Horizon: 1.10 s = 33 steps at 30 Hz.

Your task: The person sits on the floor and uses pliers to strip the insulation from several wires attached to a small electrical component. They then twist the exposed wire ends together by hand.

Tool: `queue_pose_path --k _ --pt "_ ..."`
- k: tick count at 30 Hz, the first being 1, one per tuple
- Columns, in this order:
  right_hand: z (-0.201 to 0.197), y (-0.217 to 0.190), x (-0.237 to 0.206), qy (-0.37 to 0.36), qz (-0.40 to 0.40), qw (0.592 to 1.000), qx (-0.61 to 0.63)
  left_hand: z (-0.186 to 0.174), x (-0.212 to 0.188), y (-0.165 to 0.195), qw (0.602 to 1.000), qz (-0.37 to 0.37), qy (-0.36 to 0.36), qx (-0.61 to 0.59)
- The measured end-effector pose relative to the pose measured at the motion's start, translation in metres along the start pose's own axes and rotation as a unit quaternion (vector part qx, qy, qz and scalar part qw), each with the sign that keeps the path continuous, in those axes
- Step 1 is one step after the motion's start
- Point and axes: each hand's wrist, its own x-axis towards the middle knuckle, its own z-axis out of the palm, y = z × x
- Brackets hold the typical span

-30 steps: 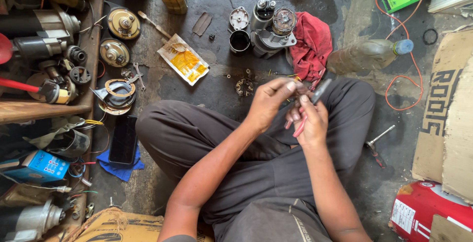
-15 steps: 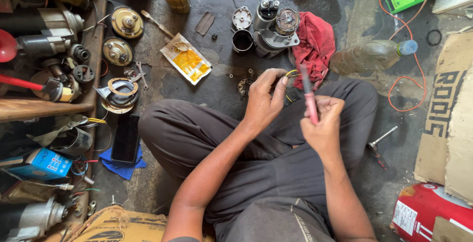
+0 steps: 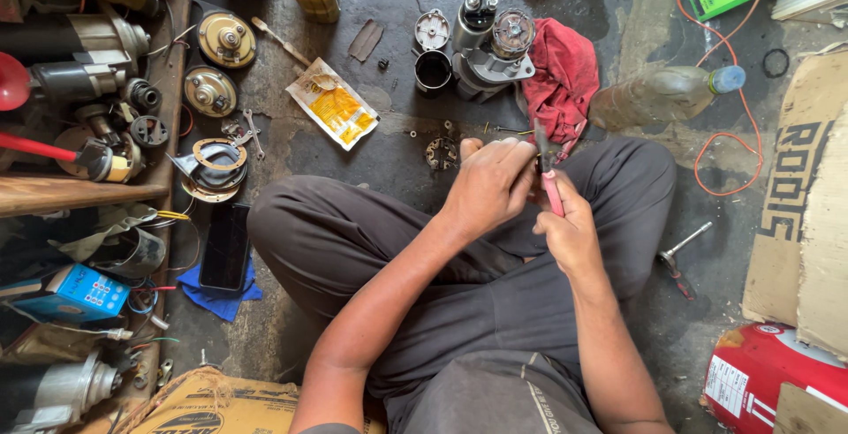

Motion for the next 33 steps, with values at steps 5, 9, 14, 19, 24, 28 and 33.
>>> queue_pose_path --k 5,9,14,19,24,28,33 --pt "0.0 0.0 -0.001 0.014 -0.025 0.994 -0.105 0.005 -0.005 -0.001 0.999 -0.045 0.001 -0.01" --pt "0.0 0.009 0.004 0.022 -0.059 0.998 -0.021 0.015 -0.012 -0.013 0.94 -0.255 -0.061 -0.217" --pt "-0.006 0.011 0.015 0.012 -0.077 0.994 0.07 0.012 -0.014 -0.037 0.806 -0.29 -0.075 -0.51" --pt "0.018 0.014 0.006 -0.026 -0.04 0.998 0.037 0.014 -0.007 -0.022 0.828 -0.305 0.071 -0.466" --pt "0.025 0.008 0.005 0.074 -0.121 0.987 -0.07 0.001 -0.007 -0.005 0.993 0.013 0.081 0.089" --pt "0.021 0.002 0.005 0.049 -0.22 0.974 0.038 0.001 -0.001 -0.009 0.999 -0.021 -0.029 -0.019" --pt "0.011 0.005 0.012 -0.005 -0.089 0.996 -0.018 0.009 -0.006 -0.008 0.986 -0.052 -0.068 -0.143"
